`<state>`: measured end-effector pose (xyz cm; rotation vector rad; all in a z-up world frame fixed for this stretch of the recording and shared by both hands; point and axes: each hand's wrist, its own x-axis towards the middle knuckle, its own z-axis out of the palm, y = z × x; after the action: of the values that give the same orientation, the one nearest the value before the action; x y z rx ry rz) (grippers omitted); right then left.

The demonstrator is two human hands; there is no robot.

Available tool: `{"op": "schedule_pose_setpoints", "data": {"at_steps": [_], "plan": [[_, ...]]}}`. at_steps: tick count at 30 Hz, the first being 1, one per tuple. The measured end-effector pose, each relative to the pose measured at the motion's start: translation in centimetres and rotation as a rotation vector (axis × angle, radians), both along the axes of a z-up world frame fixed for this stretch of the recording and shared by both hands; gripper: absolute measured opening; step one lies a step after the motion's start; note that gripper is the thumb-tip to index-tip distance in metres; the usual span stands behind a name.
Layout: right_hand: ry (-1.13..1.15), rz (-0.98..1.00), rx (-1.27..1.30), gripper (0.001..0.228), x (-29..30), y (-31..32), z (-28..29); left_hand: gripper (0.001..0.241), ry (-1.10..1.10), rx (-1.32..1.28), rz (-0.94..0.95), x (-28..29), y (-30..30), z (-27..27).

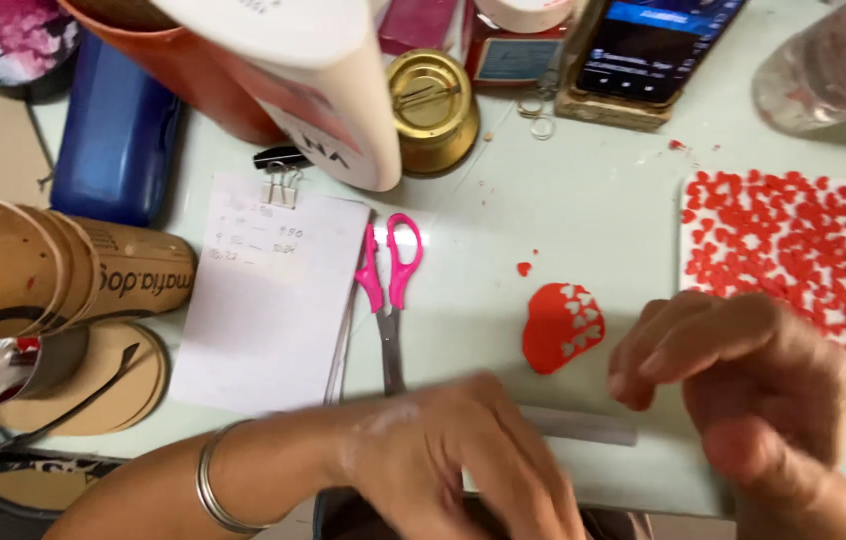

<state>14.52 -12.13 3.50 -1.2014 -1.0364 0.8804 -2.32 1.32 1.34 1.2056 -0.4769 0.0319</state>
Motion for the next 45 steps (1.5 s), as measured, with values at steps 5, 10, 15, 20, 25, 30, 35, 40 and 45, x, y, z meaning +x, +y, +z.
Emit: {"op": "schedule_pose_setpoints", "data": {"at_steps": [5,10,15,20,25,30,35,40,45], "plan": [[-0.610,-0.056,0.226,0.045,0.7,0.5,-1.2,0.019,0.255,-0.191,0.383,1.4,-0.8,-1.3],[-0.741,-0.064,0.218,0.027,0.7,1.6,-1.0,0.019,0.392,-0.273,0.635,2.6,-1.1,-3.4],[-0.739,-0.097,0.205,0.019,0.9,2.1,-1.3,0.023,0.435,-0.311,0.684,3.0,-1.0,-3.9],[-0.642,-0.132,0.044,0.016,0.8,1.9,-1.7,0.025,0.466,-0.317,0.680,3.1,-0.9,-3.7],[-0.469,-0.129,-0.059,0.014,0.8,1.9,-1.7,0.025,0.421,-0.307,0.660,3.0,-0.7,-3.5],[-0.389,-0.119,-0.065,0.014,0.8,1.9,-1.9,0.028,0.408,-0.321,0.652,3.0,-0.8,-3.9],[-0.302,-0.088,-0.096,0.015,0.8,1.9,-2.5,0.027,0.401,-0.231,0.724,3.1,-0.9,-4.3],[-0.208,-0.071,-0.124,0.015,0.9,1.9,-2.4,0.028,0.417,-0.242,0.726,3.2,-0.9,-4.4],[-0.155,-0.086,-0.146,0.015,0.9,1.8,-2.4,0.027,0.383,-0.311,0.675,3.2,-1.1,-4.4]]}}
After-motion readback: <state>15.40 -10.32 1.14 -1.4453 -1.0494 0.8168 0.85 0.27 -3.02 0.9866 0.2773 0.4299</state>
